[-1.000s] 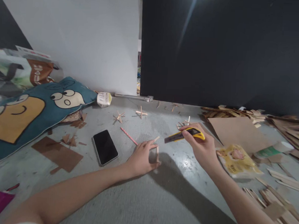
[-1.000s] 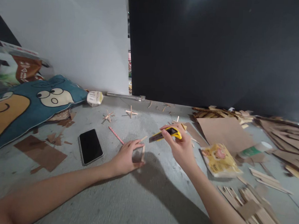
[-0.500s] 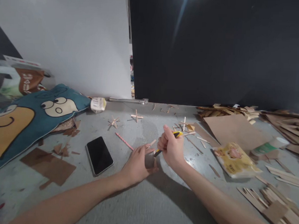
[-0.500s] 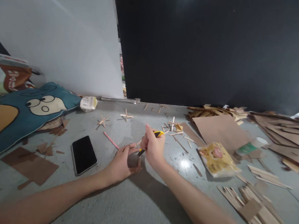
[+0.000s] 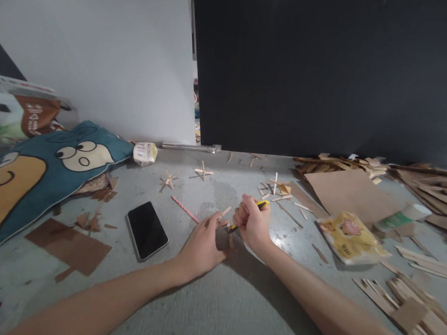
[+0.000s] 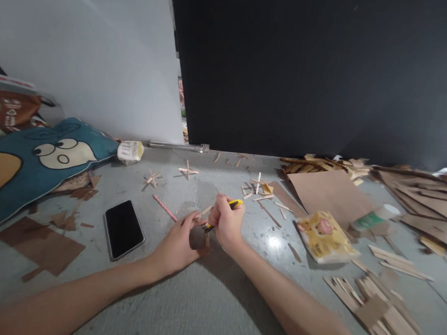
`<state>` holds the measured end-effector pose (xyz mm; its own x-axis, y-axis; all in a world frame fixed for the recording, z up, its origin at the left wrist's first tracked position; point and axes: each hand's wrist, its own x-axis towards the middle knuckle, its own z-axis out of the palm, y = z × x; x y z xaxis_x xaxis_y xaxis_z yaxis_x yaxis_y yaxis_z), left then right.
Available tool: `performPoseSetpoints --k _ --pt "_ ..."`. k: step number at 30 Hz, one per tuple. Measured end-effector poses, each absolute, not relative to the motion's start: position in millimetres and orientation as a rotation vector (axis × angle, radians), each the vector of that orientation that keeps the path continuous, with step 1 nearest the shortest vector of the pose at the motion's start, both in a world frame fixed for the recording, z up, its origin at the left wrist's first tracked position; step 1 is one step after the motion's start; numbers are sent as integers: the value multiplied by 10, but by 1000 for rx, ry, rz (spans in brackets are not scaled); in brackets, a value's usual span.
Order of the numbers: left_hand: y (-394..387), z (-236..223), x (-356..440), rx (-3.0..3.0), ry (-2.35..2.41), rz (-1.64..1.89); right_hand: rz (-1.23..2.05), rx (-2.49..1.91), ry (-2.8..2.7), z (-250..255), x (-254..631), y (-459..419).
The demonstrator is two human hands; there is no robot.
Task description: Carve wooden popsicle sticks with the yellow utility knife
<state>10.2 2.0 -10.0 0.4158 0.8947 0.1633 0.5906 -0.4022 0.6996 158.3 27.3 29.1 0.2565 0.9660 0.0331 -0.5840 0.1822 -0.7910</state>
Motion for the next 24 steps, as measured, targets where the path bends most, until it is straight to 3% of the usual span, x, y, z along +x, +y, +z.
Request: performPoseSetpoints --k 24 --pt "67 -164 82 2262 1135 744 1052 -837 -840 80 1496 256"
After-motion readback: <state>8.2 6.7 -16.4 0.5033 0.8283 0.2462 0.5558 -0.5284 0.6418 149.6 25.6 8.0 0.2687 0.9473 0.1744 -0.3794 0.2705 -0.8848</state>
